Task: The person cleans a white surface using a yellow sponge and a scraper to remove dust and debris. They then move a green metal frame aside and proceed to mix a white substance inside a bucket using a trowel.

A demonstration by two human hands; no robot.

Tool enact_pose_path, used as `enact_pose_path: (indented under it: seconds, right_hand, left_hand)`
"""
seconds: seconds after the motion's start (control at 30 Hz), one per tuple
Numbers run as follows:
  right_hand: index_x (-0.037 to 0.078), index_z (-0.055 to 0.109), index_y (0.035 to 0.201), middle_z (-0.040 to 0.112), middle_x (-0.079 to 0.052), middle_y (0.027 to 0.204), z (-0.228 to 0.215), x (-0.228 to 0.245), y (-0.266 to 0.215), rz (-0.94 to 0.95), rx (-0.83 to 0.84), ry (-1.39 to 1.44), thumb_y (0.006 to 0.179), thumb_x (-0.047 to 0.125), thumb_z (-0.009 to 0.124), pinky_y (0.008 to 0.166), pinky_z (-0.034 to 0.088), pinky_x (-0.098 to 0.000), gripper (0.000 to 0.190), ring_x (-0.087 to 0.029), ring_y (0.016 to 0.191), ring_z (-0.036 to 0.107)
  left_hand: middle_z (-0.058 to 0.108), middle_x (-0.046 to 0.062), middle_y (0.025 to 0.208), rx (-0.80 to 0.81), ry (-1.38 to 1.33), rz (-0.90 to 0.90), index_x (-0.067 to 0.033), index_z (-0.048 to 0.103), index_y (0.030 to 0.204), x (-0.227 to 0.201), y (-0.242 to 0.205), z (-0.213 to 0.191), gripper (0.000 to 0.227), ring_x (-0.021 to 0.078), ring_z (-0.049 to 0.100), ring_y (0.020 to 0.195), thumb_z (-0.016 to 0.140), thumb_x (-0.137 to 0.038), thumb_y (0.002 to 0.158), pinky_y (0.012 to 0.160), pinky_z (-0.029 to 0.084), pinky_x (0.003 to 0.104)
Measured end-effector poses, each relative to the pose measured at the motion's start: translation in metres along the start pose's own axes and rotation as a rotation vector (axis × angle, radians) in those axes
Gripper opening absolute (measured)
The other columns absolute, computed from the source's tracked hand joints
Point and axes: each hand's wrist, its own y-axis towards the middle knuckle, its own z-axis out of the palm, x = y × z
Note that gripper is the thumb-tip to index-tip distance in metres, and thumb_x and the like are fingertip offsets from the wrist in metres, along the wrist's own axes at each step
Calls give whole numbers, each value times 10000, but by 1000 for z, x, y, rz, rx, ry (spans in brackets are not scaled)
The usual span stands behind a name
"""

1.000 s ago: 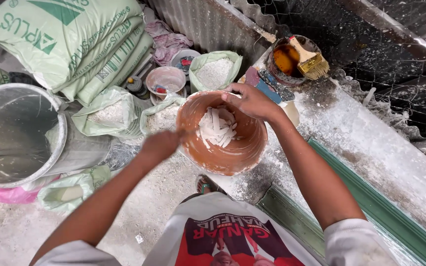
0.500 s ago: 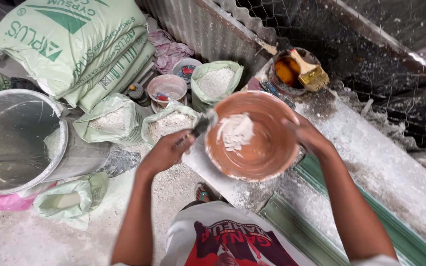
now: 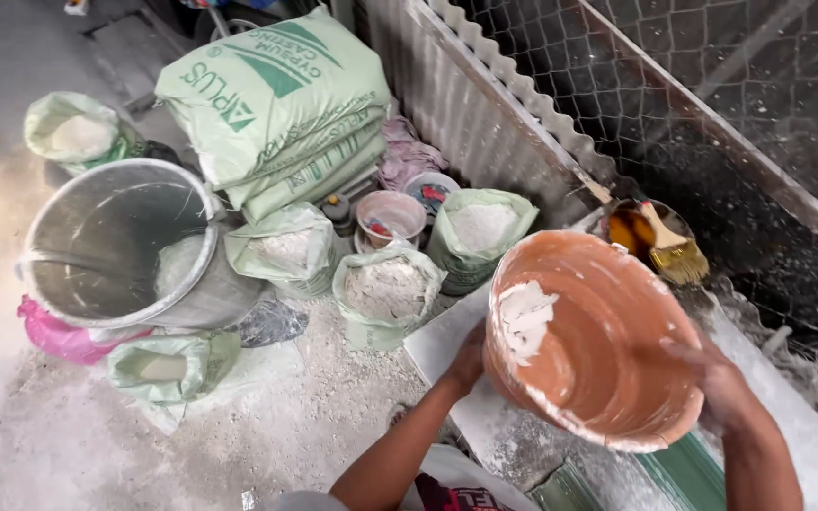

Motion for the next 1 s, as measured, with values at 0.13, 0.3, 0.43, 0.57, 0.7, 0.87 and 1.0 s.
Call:
enact_pose_path:
  seconds: [0.13, 0.3, 0.43, 0.57, 0.7, 0.87, 1.0]
  right_hand:
    - [-39, 457, 1498, 568, -352, 1454, 36, -29, 42, 218, 225, 54, 909, 227, 555, 1007, 530, -558, 653, -494, 1239, 615]
    - [171, 264, 1596, 425, -181, 1584, 162, -18, 35, 296, 327, 35, 938, 380, 470, 1107, 444, -565, 720, -394, 1393, 492]
    - [152, 312, 1578, 372, -102, 1628, 242, -51, 70, -128, 398, 328, 992, 498, 355, 1206, 291, -488, 682, -299, 1478, 375]
    - [-49, 474, 1379, 592, -200, 1339, 297, -104, 153, -532, 238, 378, 1198, 524, 279, 1190, 393, -476, 632, -278, 1285, 556]
    - [3, 574, 1360, 640, -191, 1355, 335, -73, 146, -299, 460, 468, 1082, 547, 243, 1126, 436, -417, 695, -283, 1247, 612]
    - [18, 532, 1359, 647, -205, 1315, 349, -74, 166, -12, 534, 622, 1050, 447, 169, 1061, 521, -492, 640, -336, 1201, 631]
    - [43, 515, 1366, 629, -180, 1359, 341, -62, 163, 57, 470, 579, 1049, 429, 130, 1099, 492, -492, 631, -326, 1255, 609]
  left_hand:
    - [476, 112, 1588, 22, -285, 11, -38, 369, 1575, -56, -38, 8, 661, 238, 469, 1445, 319, -464, 1073, 1200, 369, 383]
    - [512, 194, 1549, -222, -273, -47, -5, 374, 1555, -79, -67, -63, 778, 298, 521, 1404, 213, -578, 1054, 1176, 402, 418]
    - [468, 133, 1583, -380, -61, -119, -56, 341, 1578, -115, -87, -110, 819, 278, 476, 1424, 206, -637, 1018, 1189, 367, 406]
    - [447, 130, 1596, -271, 333, -98, -97, 268, 1619, -199, -106, -111, 930, 301, 469, 1440, 170, -751, 965, 1154, 392, 402]
    - [529, 119, 1493, -255, 484, -340, -178, 290, 1582, -284, -120, -70, 967, 341, 598, 1265, 125, -766, 833, 807, 621, 535]
    - [627, 237, 1331, -267, 733, -248, -185, 271, 1603, -314, -100, -45, 941, 329, 682, 1136, 154, -756, 864, 696, 660, 439]
    - [677, 272, 1310, -221, 730, -229, 1, 460, 1482, -309, -73, -44, 963, 379, 749, 1029, 157, -736, 941, 669, 679, 361]
